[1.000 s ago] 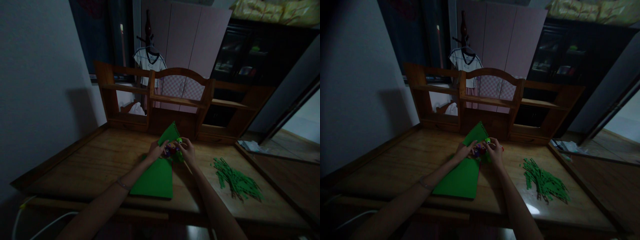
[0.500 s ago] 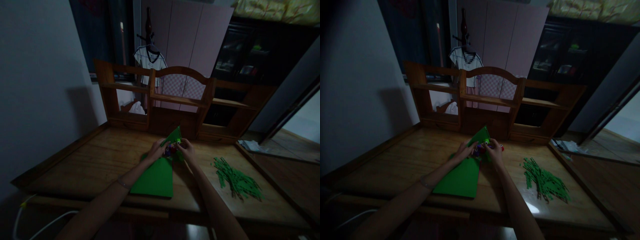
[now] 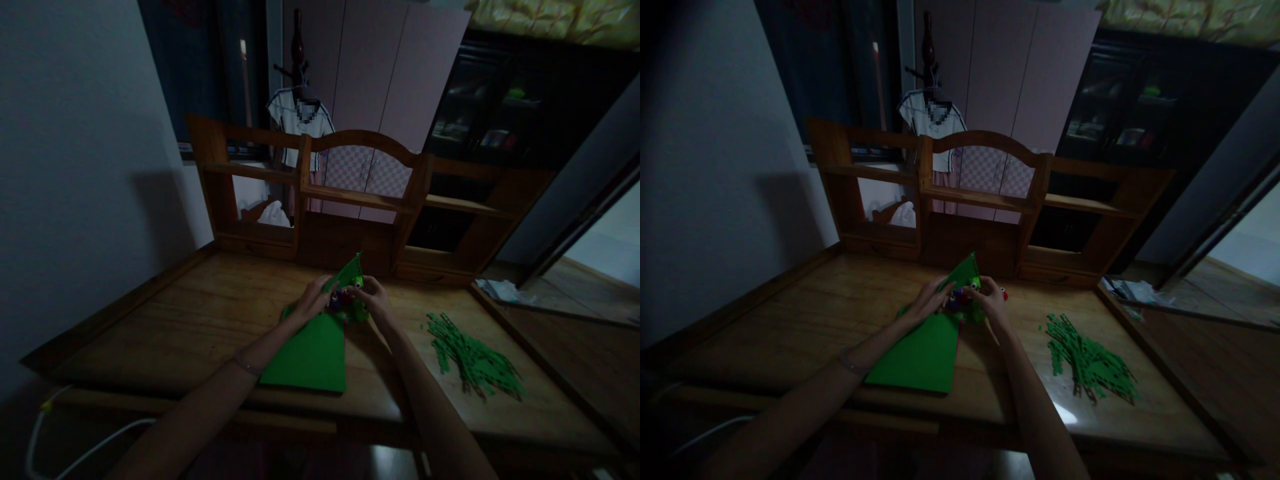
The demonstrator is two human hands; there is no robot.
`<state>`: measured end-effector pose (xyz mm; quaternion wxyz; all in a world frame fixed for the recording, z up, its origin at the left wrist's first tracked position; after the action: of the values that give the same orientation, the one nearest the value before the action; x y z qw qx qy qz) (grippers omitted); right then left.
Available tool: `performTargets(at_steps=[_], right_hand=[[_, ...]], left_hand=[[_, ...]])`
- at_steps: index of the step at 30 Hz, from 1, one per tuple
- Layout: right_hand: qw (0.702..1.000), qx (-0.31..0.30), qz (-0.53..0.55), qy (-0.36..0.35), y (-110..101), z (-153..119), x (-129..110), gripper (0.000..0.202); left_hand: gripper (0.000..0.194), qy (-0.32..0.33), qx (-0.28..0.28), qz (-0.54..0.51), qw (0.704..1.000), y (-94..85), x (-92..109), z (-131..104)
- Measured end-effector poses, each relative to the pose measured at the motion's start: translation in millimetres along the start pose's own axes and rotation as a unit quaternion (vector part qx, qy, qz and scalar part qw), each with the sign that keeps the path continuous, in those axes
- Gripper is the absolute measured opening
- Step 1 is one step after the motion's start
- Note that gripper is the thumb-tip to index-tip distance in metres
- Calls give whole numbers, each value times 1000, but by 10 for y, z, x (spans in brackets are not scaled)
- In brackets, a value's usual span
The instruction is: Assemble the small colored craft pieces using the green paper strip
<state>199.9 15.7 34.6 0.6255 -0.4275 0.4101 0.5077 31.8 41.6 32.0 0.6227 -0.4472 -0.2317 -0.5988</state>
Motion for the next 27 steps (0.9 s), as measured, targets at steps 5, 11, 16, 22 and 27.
performTargets(at_steps=[5,11,16,22,27], right_hand=[[1000,-17,0,5,2,-2,-7,43],[1000,-15,-8,2,6,-9,-28,40],[1000,-10,-27,0,-1,-31,-66,42],[999,-9,-37,6,-2,-51,-101,44],[999,-6,-48,6,-5,-47,-106,44]], left_hand=[[22,37,-8,16,999,16,-72,8],[25,28,-19,22,999,23,-42,3],[26,39,-17,20,999,34,-41,16],[25,41,-22,32,998,45,-92,30],[27,32,-24,43,998,43,-87,37]])
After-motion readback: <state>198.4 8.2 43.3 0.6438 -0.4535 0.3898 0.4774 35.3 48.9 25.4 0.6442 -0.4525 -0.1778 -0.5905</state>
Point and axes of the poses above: each hand's wrist, its own z-axis towards the middle knuckle, its own y-axis out of the palm, x = y × z, the point moved 5 cm from there along z, towards the middle knuckle, and after that the axes turned 7 degrees about -z, right-handed, at the moved point
